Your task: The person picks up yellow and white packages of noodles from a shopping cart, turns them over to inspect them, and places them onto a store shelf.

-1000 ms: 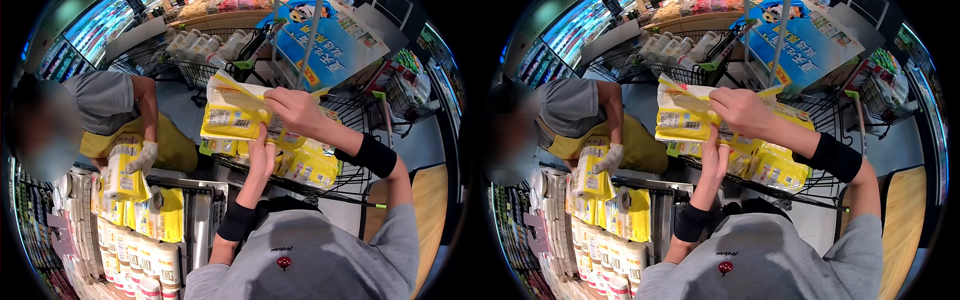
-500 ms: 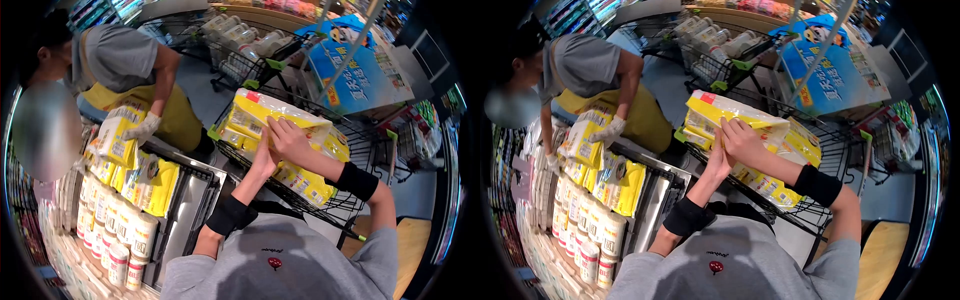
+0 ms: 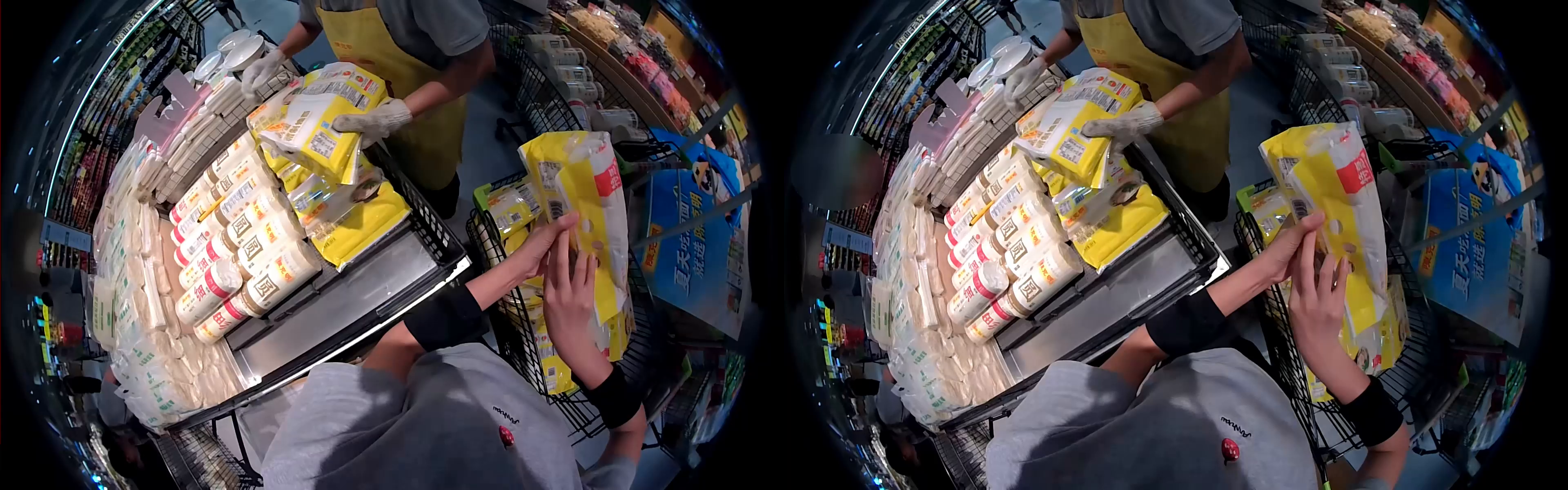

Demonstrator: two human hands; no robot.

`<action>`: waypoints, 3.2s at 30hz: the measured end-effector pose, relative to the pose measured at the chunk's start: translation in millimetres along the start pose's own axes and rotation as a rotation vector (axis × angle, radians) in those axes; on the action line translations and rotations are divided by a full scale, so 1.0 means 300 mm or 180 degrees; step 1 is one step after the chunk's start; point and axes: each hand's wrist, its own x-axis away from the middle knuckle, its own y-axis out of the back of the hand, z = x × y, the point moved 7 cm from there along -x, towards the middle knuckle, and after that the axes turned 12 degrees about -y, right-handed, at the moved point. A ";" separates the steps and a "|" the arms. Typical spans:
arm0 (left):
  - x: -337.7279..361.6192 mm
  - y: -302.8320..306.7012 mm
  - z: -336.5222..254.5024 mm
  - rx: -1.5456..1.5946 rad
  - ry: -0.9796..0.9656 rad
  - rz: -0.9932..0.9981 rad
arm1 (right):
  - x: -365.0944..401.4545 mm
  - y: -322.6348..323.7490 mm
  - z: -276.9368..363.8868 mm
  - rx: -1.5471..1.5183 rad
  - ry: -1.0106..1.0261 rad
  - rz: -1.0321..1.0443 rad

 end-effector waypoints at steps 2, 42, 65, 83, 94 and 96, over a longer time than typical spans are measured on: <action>-0.014 0.022 -0.037 -0.0565 -0.0466 -0.0054 | 0.009 0.018 0.013 -0.0394 -0.0083 0.0178; 0.106 0.195 -0.090 -0.1091 -0.1055 -0.1032 | 0.195 -0.138 -0.130 -0.3527 -0.2442 0.1605; 0.177 0.232 -0.015 0.0880 0.0229 -0.0111 | -0.290 -0.379 -0.206 -0.5951 -0.0999 0.2140; 0.375 0.329 -0.080 0.1259 0.0071 -0.0529 | -0.093 -0.702 -0.001 -0.7117 -0.1560 0.3932; 0.348 0.364 -0.227 0.0977 -0.0138 -0.0863 | 0.044 -0.781 0.062 -0.7698 -0.3234 0.3433; 0.353 0.367 -0.265 0.0938 -0.0286 -0.0992 | 0.048 -0.762 0.083 -0.7802 -0.3378 0.3428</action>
